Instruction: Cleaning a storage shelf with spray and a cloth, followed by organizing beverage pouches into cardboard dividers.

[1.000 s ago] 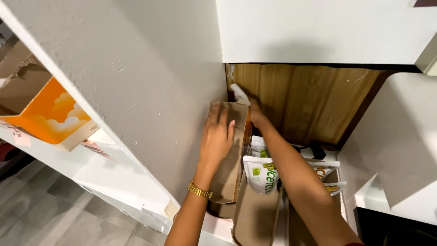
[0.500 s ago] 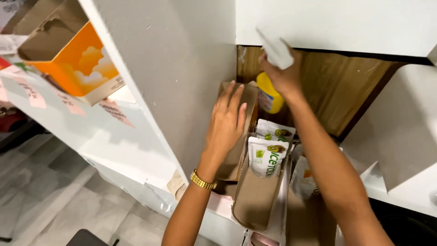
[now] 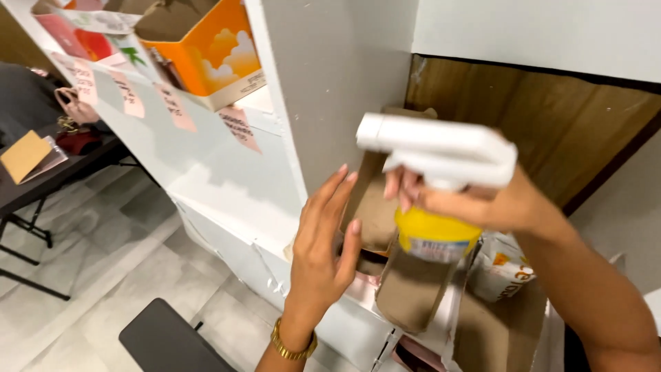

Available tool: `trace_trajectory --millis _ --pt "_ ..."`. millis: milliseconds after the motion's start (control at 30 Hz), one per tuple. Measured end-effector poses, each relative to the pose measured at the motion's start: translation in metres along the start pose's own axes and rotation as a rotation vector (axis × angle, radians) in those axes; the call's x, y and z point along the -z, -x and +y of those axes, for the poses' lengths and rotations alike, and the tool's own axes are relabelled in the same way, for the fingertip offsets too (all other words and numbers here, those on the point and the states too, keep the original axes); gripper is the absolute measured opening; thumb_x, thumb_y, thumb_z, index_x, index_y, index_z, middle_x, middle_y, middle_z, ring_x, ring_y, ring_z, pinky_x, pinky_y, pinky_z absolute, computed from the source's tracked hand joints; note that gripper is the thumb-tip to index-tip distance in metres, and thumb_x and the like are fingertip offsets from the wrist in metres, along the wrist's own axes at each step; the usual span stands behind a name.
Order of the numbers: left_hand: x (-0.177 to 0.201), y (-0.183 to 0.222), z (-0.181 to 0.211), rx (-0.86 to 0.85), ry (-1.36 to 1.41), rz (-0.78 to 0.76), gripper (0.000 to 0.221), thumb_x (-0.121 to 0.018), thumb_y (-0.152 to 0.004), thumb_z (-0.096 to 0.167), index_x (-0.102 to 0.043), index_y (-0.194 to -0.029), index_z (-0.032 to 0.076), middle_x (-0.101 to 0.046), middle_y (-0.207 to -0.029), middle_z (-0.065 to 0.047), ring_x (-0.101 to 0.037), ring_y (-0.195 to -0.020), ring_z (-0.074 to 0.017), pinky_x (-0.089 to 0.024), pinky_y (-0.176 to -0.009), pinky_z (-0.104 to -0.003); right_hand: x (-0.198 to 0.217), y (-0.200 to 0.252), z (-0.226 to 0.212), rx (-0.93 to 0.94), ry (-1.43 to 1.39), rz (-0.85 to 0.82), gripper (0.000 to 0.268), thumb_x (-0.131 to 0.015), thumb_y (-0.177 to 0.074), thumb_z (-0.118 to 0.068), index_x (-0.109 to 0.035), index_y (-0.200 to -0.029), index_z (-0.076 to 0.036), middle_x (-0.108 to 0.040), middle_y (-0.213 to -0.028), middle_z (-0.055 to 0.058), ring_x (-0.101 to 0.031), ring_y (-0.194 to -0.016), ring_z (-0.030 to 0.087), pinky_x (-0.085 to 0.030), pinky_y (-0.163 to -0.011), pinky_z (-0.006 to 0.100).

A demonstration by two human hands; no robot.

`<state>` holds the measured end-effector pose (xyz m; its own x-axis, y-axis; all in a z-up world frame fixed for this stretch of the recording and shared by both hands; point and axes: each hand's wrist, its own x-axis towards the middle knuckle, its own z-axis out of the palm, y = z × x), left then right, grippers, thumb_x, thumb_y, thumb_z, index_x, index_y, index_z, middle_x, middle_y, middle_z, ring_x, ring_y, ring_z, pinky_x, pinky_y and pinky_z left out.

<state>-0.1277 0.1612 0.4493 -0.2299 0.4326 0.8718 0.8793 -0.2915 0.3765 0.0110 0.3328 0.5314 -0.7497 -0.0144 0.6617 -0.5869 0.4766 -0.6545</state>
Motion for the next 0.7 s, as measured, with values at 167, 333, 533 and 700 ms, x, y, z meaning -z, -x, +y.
trace_trajectory --millis 167,333,533,700 --pt "0.04 0.045 0.002 0.222 -0.016 0.048 0.047 -0.055 -0.093 0.006 -0.053 -0.14 0.001 -0.057 -0.145 -0.019 -0.059 -0.134 -0.0336 -0.048 -0.112 -0.044 -0.06 0.006 0.004 -0.24 -0.13 -0.135 0.049 -0.059 -0.073 0.006 -0.066 -0.122 0.002 -0.077 -0.089 0.011 -0.067 -0.069 0.015 -0.059 -0.062 0.027" --pt "0.065 0.09 -0.015 0.337 -0.129 0.151 0.04 -0.057 -0.095 0.006 -0.057 -0.134 -0.003 -0.062 -0.139 -0.017 -0.064 -0.126 -0.0313 -0.052 -0.106 -0.04 -0.121 0.011 0.038 -0.343 -0.139 -0.265 0.038 -0.06 -0.07 0.009 -0.071 -0.105 0.001 -0.077 -0.086 0.006 -0.066 -0.069 0.013 -0.055 -0.061 0.025" --pt "0.095 0.134 -0.033 0.427 -0.189 0.237 0.038 -0.052 -0.1 0.007 -0.056 -0.136 -0.003 -0.066 -0.131 -0.02 -0.067 -0.118 -0.0368 -0.054 -0.099 -0.045 -0.193 0.004 0.075 -0.259 -0.181 -0.294 0.023 -0.068 -0.079 0.004 -0.07 -0.101 0.0 -0.074 -0.078 0.007 -0.068 -0.065 0.014 -0.057 -0.064 0.028" --pt "0.117 0.157 -0.055 0.473 -0.284 0.305 0.038 -0.05 -0.104 0.006 -0.055 -0.14 -0.002 -0.067 -0.125 -0.021 -0.067 -0.118 -0.0382 -0.054 -0.099 -0.048 -0.258 0.005 0.102 -0.319 -0.127 -0.085 0.012 -0.078 -0.084 -0.007 -0.071 -0.093 -0.002 -0.076 -0.072 0.011 -0.072 -0.062 0.013 -0.06 -0.064 0.031"
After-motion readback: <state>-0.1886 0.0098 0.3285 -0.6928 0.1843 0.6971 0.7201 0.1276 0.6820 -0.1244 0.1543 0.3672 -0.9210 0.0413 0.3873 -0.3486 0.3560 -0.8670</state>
